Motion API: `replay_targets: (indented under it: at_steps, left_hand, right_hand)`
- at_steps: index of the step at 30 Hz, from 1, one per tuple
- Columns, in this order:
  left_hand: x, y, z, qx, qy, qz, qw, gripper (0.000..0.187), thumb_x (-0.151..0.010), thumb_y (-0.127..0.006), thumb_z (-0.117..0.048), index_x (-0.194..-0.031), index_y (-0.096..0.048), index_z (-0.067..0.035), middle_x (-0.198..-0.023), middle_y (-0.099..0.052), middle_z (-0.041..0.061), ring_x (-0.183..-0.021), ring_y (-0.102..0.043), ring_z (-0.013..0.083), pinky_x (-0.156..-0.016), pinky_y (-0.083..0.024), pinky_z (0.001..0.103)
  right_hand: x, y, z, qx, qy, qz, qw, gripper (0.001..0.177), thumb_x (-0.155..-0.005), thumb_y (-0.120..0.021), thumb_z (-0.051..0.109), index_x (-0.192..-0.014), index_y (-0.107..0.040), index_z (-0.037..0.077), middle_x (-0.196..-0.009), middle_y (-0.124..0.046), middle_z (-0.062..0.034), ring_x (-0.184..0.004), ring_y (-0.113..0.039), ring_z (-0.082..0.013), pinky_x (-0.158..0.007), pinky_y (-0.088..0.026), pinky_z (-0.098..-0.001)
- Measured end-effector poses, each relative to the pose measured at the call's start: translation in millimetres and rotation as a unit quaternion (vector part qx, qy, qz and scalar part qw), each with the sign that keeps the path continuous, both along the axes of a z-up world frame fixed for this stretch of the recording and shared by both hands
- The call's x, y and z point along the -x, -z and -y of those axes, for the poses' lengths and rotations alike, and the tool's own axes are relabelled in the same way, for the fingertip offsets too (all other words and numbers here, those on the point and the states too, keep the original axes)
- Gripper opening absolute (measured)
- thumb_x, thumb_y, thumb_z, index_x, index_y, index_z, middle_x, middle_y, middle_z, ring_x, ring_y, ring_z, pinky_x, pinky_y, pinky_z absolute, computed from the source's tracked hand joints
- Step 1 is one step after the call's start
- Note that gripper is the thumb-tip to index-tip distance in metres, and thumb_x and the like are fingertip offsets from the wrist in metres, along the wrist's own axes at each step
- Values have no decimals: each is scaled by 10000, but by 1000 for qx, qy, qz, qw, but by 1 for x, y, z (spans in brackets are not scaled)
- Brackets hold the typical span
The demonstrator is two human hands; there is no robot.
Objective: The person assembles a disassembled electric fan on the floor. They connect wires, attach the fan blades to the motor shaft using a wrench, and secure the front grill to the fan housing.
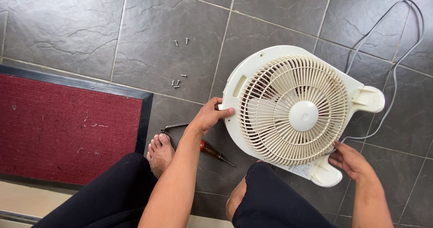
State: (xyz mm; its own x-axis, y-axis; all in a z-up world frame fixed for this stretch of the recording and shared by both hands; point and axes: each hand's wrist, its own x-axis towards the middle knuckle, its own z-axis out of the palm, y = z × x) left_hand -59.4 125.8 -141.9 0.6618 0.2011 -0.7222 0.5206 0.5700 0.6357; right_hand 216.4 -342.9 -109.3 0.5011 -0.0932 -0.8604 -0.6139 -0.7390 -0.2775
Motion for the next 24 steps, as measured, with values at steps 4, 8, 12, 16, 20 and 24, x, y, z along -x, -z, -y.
replay_targets:
  at_steps: [4,8,12,16,20,24]
  left_hand:
    - [3,-4,1,-21,14,-31,999,647,-757,-851,-351,-1286,-608,-69,-1115,-721,104,-1076,-668,215,-1017,-440,364]
    - [2,-4,1,-8,0,-3,1000,651,-741,-851,-349,-1275,-603,-72,-1110,-728,105,-1084,-667,239,-1023,-464,402]
    - [6,-5,2,-18,3,-15,1000,637,-730,-849,-364,-1254,-612,-90,-1111,-739,112,-1106,-671,234,-1040,-437,399]
    - [6,-2,0,-24,-5,9,1000,642,-719,-852,-384,-1232,-599,-93,-1089,-749,130,-1074,-699,257,-1017,-481,419]
    - [4,1,1,-21,7,-20,1000,666,-697,-869,-395,-1239,-608,-109,-1078,-765,125,-1086,-709,250,-1019,-463,410]
    - [6,-2,-3,-9,1,-2,1000,678,-696,-868,-408,-1233,-597,-96,-1075,-764,144,-1077,-718,260,-1010,-488,405]
  right_hand:
    - [-36,-65,-47,358,-388,87,845,619,-1001,-572,667,-1065,-873,129,-1163,-803,-143,-1175,-673,-311,-1036,-472,-435]
    - [-55,-123,-163,119,-415,417,800,317,-1087,-641,343,-1117,-730,40,-935,-734,-165,-920,-714,-325,-827,-538,-424]
    - [-50,-117,-322,-93,-555,403,722,298,-1086,-609,320,-1197,-714,65,-1162,-696,-145,-1077,-658,-291,-920,-508,-402]
    - [-20,-88,-435,-130,-722,348,584,475,-1064,-504,491,-1282,-693,113,-1355,-623,-159,-1273,-557,-376,-1087,-421,-519]
    - [-6,-67,-485,70,-726,107,676,646,-1028,-312,636,-1261,-707,180,-1329,-645,-121,-1246,-585,-341,-1061,-436,-535]
    - [1,-58,-494,126,-713,78,685,712,-1049,-202,603,-1189,-779,209,-1143,-753,-152,-1159,-671,-346,-1067,-472,-542]
